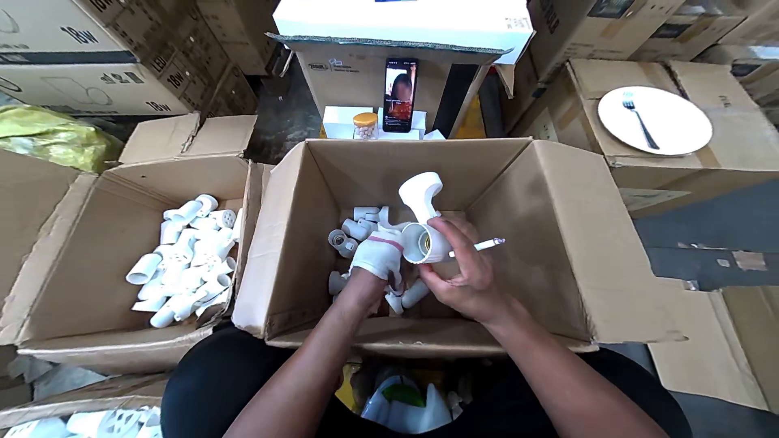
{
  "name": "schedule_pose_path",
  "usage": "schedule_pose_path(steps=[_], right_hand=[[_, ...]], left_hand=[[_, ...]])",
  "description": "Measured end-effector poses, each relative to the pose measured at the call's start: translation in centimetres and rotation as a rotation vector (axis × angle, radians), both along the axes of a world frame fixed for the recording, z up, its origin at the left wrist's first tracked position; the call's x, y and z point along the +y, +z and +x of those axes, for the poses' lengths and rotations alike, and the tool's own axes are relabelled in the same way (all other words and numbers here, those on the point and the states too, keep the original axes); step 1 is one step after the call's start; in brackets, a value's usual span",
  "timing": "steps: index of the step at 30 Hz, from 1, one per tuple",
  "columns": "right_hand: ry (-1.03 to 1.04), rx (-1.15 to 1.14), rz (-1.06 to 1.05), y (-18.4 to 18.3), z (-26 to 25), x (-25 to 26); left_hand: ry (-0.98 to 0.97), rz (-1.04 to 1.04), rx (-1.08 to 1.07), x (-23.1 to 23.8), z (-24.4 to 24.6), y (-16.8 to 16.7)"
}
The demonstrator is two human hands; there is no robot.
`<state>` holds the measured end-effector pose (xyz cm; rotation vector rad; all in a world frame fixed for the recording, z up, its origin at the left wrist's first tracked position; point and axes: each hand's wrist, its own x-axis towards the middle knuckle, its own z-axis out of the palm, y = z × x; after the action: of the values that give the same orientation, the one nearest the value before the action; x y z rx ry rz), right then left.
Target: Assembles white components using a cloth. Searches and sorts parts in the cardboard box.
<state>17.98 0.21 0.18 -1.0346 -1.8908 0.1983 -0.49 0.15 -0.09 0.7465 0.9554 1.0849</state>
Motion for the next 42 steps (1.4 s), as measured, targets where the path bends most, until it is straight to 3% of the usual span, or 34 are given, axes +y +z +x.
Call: schedule_pose_path(steps=[5, 9, 11, 14, 16, 20, 22, 24, 27, 29, 32, 34, 36, 42], right_hand=[[0.087, -0.084, -0.034, 0.1, -0.3, -0.5], [-0.043, 0.450, -0.350, 1.5, -0.2, -0.3], [-0.122, 0.755, -0.627, 2.2, 0.1, 0.7], [-0.187, 1.094, -1.009, 2.5, 0.0, 1.6], [-0.284, 1.185, -1.007, 2.2, -0.5, 1.7], [-0.242, 1.147, -0.719, 2.4, -0.2, 1.4], [-0.157, 1.113, -0.662, 3.2, 0.1, 1.3], [-0.127, 1.078, -0.710, 3.5, 0.4, 1.2], [-0.211, 0.975, -0.853, 3.1, 0.7, 1.7], [-0.264, 0.866, -0.920, 2.6, 0.7, 2.3], [-0.281, 0.774, -1.050, 1.7, 0.5, 2.8], [-0.288, 0.789, -1.102, 1.6, 0.0, 2.5], [-0.295, 0.805, -1.054, 1.6, -0.3, 2.2], [-0.176, 0.970, -0.578, 3.0, -0.5, 1.7]], left_hand=[[-0.098, -0.011, 0.499, 0.7, -0.5, 1.1], [0.089, 0.287, 0.822, -0.6, 0.9, 0.8], [0.110, 0.414, 0.929, -1.4, 1.1, 0.6], [0.062, 0.649, 0.968, -2.3, 1.2, -0.2], [0.004, 0.679, 0.961, -2.0, 1.7, -0.9], [-0.213, 0.234, 0.767, -2.3, 2.6, 0.7], [-0.346, 0.031, 0.515, -2.3, 2.8, 1.5], [-0.470, 0.009, 0.460, -2.2, 2.5, 2.1], [-0.466, 0.254, 0.888, -1.8, 2.3, 1.4], [-0.311, 0.494, 1.107, -2.1, 1.9, -0.2], [0.031, 0.981, 1.226, -2.7, 0.7, -2.2], [0.150, 1.148, 1.204, -2.8, 0.2, -2.7], [0.194, 1.082, 1.096, -3.0, 0.1, -3.0], [-0.180, 0.192, 0.796, -3.0, 2.7, 0.4]])
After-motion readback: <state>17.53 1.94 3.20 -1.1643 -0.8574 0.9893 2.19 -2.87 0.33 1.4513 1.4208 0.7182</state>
